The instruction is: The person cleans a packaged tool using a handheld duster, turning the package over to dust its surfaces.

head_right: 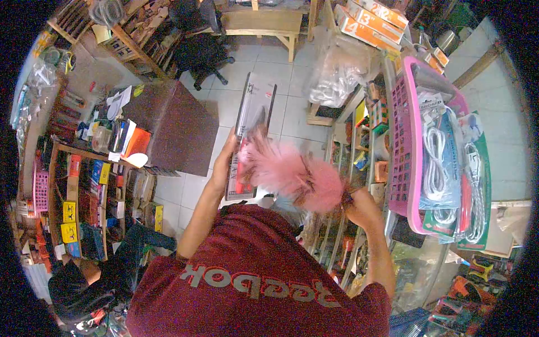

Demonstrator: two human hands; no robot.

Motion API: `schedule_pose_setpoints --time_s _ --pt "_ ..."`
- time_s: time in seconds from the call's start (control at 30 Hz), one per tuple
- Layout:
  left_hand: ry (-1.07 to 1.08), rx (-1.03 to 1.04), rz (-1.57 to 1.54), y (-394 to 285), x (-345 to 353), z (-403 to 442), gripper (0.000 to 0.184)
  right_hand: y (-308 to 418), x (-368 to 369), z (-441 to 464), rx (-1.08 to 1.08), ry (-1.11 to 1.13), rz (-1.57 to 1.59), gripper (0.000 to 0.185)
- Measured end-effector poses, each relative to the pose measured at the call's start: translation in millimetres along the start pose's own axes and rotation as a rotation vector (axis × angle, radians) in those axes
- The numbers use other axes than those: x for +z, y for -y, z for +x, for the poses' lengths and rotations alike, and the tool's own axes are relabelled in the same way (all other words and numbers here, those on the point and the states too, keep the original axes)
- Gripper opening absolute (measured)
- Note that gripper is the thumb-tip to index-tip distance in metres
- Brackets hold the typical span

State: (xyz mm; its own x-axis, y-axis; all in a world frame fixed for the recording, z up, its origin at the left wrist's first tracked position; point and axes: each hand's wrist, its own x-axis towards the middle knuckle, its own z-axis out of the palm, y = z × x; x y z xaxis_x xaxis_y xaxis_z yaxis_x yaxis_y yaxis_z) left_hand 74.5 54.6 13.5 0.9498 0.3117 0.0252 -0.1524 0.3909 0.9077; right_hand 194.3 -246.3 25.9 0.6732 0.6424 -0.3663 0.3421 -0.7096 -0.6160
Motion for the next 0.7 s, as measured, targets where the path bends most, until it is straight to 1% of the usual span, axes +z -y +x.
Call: schedule_pose_setpoints --time_s 0.1,0.13,0.17,0.2,0.27,0.33,0.37,0.4,0.43,0.5,0.53,0.6,0.67,0.7 --pt "-0.007 -0.033 -0.086 -0.9 -1.3 0.8 0.056 -7.5 6.1 1.0 -0.088 0.023 0.043 0.02" --pt "-0.008 -0.041 -0.12 -1.0 -1.4 0.9 0.056 -11.1 8.3 0.4 -0.065 0.048 0.018 0.022" --pt "-0.095 -0.027 -0.111 3.5 -0.5 1.6 0.055 -14.7 10.7 -0.7 -0.043 0.072 -0.006 0.025" --pt "-0.094 -0.048 -0.113 3.2 -2.9 0.7 0.056 -18.9 13.3 -1.4 -0.02 0.097 -0.03 0.029" --pt "-0.093 -0.089 -0.115 -2.6 -10.7 -1.6 0.06 -33.6 19.8 0.4 -0.043 0.107 -0.052 0.033" --pt "-0.12 -0.131 -0.135 -0.1 -17.2 -1.4 0.065 -43.4 23.5 1.9 -0.08 0.09 -0.073 0.027" --pt "-0.132 -0.116 -0.135 -1.5 -15.7 -1.8 0.066 -45.4 24.1 2.2 -0.106 0.069 -0.083 0.021" --pt "-0.144 -0.102 -0.134 -3.0 -14.1 -2.3 0.066 -45.5 22.8 2.4 -0.119 0.073 -0.117 0.019" --pt "-0.123 -0.104 -0.246 -4.3 -12.6 -3.1 0.048 -45.6 21.5 2.6 -0.133 0.077 -0.152 0.018" --pt "-0.01 -0.107 -0.19 -3.1 -14.0 -4.7 0.05 -41.8 13.5 4.0 -0.135 0.139 -0.272 0.018" --pt "0.048 -0.109 -0.163 -1.5 -14.4 -5.5 0.051 -41.5 10.4 5.2 -0.119 0.159 -0.239 0.016" --pt "0.096 -0.171 -0.239 5.1 -10.0 -7.6 0.055 -43.2 3.7 7.7 -0.09 0.195 -0.174 0.014" --pt "0.132 -0.218 -0.287 7.3 -5.7 -11.6 0.056 -87.3 30.5 19.6 -0.153 0.093 0.322 0.013" --pt "0.137 -0.241 -0.294 7.7 -3.3 -13.8 0.056 -99.4 32.1 20.8 -0.216 0.016 0.316 0.013"
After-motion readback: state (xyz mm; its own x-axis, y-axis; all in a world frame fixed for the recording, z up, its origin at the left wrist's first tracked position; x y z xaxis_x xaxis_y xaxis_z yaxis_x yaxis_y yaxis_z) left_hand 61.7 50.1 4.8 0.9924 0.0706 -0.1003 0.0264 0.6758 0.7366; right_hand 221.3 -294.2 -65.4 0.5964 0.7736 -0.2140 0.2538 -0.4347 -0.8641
